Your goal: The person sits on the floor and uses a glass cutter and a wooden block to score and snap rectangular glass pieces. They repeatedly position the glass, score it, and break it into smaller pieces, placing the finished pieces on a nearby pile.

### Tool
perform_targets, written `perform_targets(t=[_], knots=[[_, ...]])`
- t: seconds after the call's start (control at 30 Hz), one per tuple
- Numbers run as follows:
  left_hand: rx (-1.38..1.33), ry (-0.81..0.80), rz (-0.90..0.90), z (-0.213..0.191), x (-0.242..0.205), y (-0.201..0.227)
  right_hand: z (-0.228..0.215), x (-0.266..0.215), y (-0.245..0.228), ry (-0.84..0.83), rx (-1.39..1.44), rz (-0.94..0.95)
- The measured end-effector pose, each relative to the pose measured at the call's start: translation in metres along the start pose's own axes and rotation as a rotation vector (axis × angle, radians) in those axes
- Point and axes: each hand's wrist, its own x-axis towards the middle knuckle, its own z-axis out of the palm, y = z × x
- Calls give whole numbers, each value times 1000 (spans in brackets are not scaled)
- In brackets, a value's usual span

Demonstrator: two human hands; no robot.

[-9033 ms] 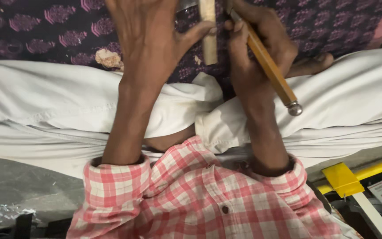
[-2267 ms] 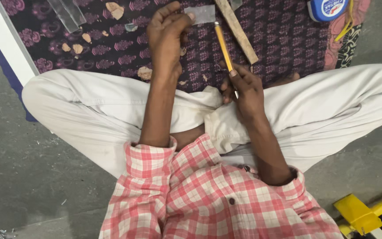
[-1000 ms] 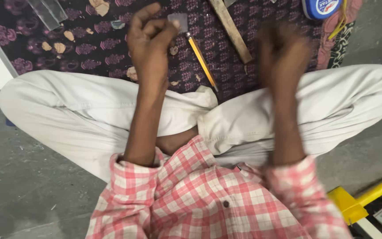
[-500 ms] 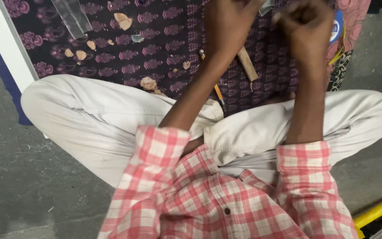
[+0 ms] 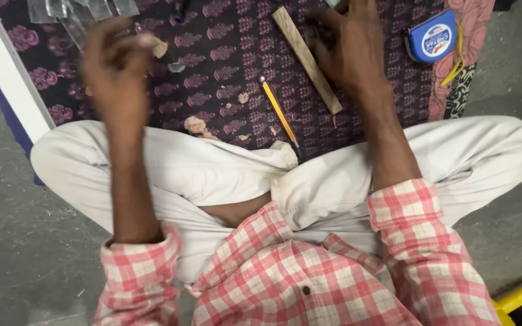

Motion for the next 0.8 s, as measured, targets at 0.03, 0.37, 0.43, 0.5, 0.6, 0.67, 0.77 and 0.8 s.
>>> perform_targets(t=[0.03, 0.37, 0.43, 0.5, 0.6, 0.67, 0.77, 0.8], knots=[[-38, 50, -124, -13, -2, -9, -1, 0, 0, 3, -14, -22], [213, 504, 91, -38, 31, -88, -2, -6, 62, 120, 456, 167], [668, 520, -13, -18, 30, -86, -3, -10, 71, 274, 449, 93], [830, 530, -17, -3, 30, -78, -5, -12, 72, 242, 345, 158], [960, 518, 75, 5, 29, -62, -3, -11, 60, 155, 454, 243], [967, 490, 121, 5, 28, -56, -2, -9, 50, 133, 464, 252], [899, 455, 113, 7, 28, -58, -6, -10, 40, 132, 480, 248], [871, 454, 113, 7, 28, -61, -8, -11, 38, 136, 487, 240]])
